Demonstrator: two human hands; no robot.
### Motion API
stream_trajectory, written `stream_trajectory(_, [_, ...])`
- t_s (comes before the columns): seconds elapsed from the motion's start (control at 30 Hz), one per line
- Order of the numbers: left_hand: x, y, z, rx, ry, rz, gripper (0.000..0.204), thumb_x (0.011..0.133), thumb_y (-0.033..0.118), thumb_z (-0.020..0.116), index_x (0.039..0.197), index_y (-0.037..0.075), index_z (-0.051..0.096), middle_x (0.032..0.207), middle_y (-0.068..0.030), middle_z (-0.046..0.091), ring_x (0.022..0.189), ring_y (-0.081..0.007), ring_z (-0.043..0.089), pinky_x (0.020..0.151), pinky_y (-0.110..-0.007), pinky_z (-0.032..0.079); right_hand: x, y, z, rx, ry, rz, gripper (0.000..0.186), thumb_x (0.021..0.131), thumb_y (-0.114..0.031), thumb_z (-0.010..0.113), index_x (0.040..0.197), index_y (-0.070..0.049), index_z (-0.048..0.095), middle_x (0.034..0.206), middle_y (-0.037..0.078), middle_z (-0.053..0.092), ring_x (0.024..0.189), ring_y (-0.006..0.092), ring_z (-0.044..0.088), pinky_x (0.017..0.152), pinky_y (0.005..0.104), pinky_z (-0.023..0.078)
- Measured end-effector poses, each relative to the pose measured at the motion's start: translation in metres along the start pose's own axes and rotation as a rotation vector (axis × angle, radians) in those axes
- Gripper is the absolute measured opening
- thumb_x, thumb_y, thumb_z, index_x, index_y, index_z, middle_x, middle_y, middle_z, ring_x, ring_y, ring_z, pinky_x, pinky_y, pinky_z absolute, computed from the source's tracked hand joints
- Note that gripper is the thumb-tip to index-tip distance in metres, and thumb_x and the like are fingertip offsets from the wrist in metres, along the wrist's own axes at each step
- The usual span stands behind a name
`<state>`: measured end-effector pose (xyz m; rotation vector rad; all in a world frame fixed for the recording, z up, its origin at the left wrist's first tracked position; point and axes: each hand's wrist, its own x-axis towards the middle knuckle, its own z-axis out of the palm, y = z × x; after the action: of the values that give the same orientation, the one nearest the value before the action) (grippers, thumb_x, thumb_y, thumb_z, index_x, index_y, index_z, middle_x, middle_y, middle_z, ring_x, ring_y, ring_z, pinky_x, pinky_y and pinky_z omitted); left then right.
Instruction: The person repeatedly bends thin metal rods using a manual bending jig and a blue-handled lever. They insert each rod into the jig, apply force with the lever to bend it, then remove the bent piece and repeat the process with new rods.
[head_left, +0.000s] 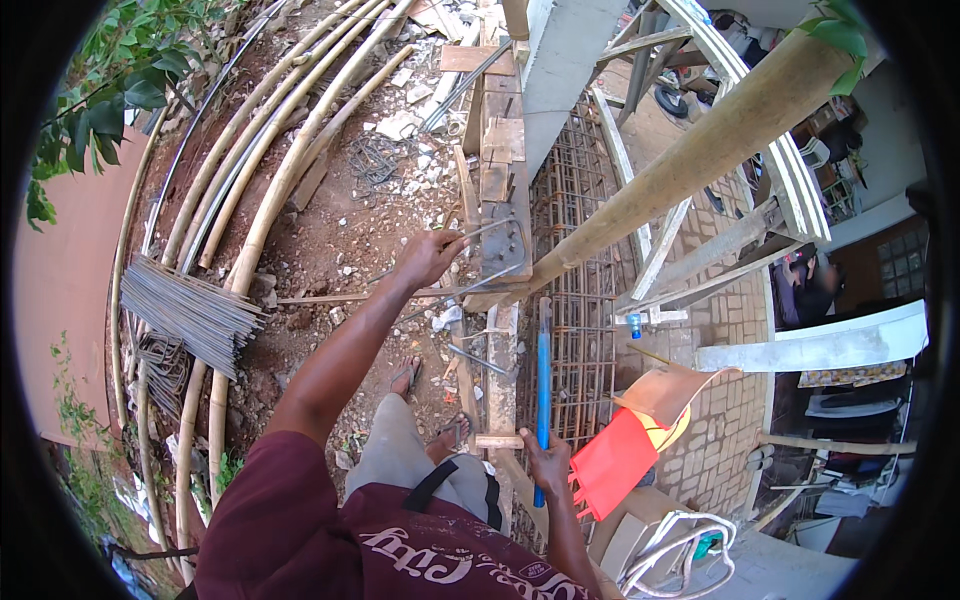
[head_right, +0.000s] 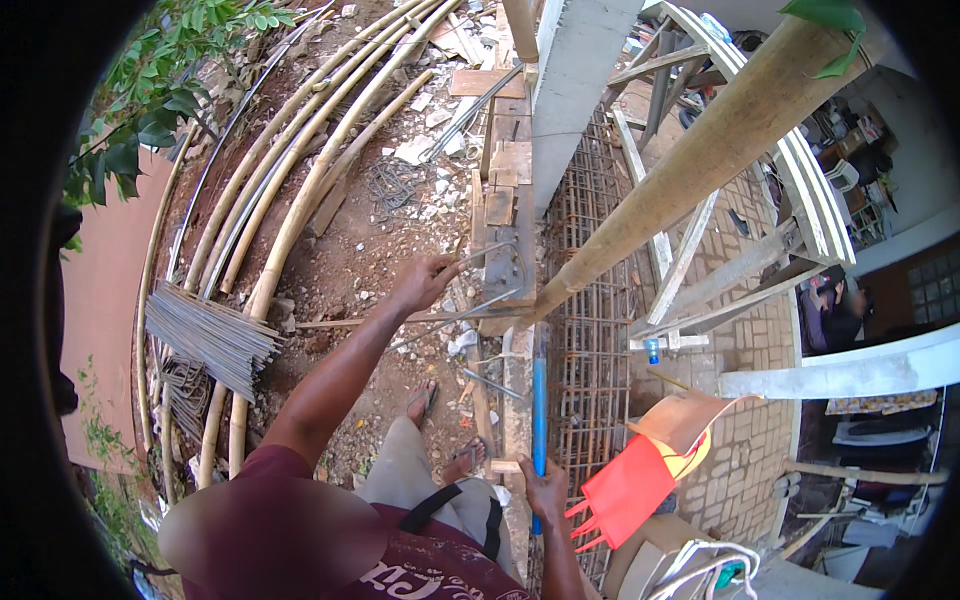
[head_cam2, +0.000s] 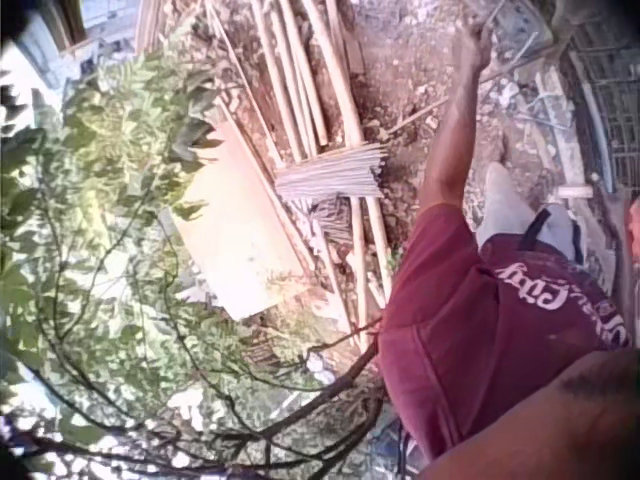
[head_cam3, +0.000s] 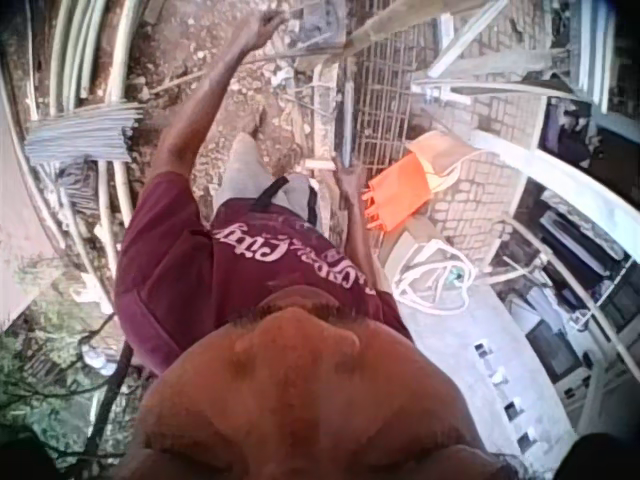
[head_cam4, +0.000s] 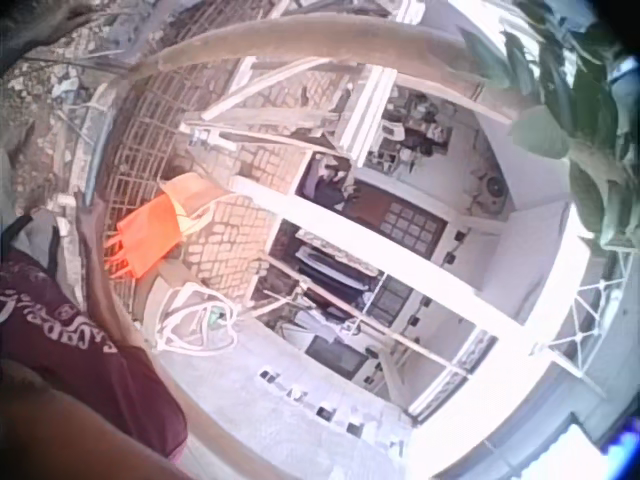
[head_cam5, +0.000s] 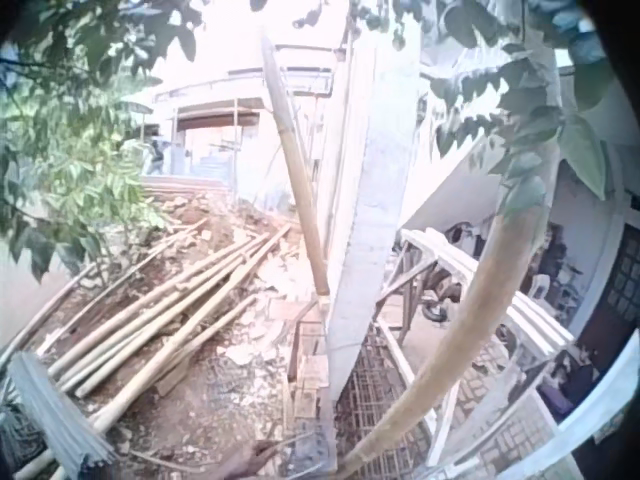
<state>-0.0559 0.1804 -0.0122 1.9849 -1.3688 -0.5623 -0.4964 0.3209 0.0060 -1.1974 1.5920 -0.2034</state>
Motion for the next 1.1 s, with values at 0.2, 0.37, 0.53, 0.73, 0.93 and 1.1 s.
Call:
stream_trajectory(0.2, [0.083,-0.085,0.020,-0.008,-0.248,-0.018,0.052,0.103,0.057,0.062,0.107,0.009,0.081,0.092,-0.0225,0.077,0.084,-0.0385,0.075,0.078,-0.052,0.055,-0.018,-0.006,0.027,-0.072,0.060,0.094,0.036,0.098,-0.037,0.080,0.086,-0.005,0.067,0.057,0.000,0.056,0.045,0.0098,0.052,0.043,0.0298,0.044])
stream_trajectory(0.37, [0.118,-0.130,0.039,0.118,-0.377,0.026,0.049,0.103,0.055,0.062,0.110,0.011,0.081,0.098,-0.0212,0.078,0.093,-0.0419,0.074,0.083,-0.052,0.057,-0.023,-0.032,0.067,0.066,0.021,0.188,0.036,0.098,-0.035,0.081,0.081,-0.008,0.064,0.056,0.000,0.055,0.044,0.0095,0.052,0.043,0.0294,0.043])
stream_trajectory(0.53, [0.159,-0.141,0.049,0.152,-0.485,0.101,0.050,0.101,0.056,0.064,0.112,0.012,0.083,0.106,-0.0220,0.079,0.100,-0.0426,0.075,0.091,-0.051,0.059,-0.011,-0.070,0.099,0.085,-0.042,0.176,0.037,0.101,-0.037,0.077,0.084,-0.007,0.065,0.061,-0.001,0.056,0.048,0.0084,0.053,0.047,0.0293,0.042])
stream_trajectory(0.73, [0.177,-0.152,0.051,0.102,-0.606,0.107,0.056,0.099,0.060,0.066,0.105,0.006,0.083,0.093,-0.0254,0.077,0.088,-0.0444,0.075,0.084,-0.052,0.058,0.036,-0.093,0.136,0.010,0.060,0.094,0.047,0.108,-0.047,0.065,0.093,-0.002,0.063,0.072,0.001,0.052,0.067,0.0113,0.048,0.060,0.0336,0.041])
stream_trajectory(0.93, [0.175,-0.144,0.041,0.114,-0.660,0.051,0.065,0.098,0.068,0.065,0.106,0.006,0.083,0.085,-0.0229,0.076,0.080,-0.0389,0.074,0.080,-0.049,0.058,0.068,-0.077,0.151,0.135,0.040,0.169,0.043,0.110,-0.043,0.065,0.095,-0.002,0.063,0.072,-0.001,0.051,0.067,0.0107,0.047,0.059,0.0338,0.040])
stream_trajectory(1.1, [0.181,-0.128,0.026,0.081,-0.703,-0.030,0.070,0.096,0.074,0.066,0.109,0.007,0.085,0.081,-0.0142,0.078,0.081,-0.0264,0.076,0.076,-0.046,0.058,0.072,-0.067,0.168,-0.017,0.189,-0.031,0.041,0.108,-0.039,0.069,0.092,-0.002,0.059,0.071,0.002,0.054,0.066,0.0123,0.049,0.059,0.0378,0.043])
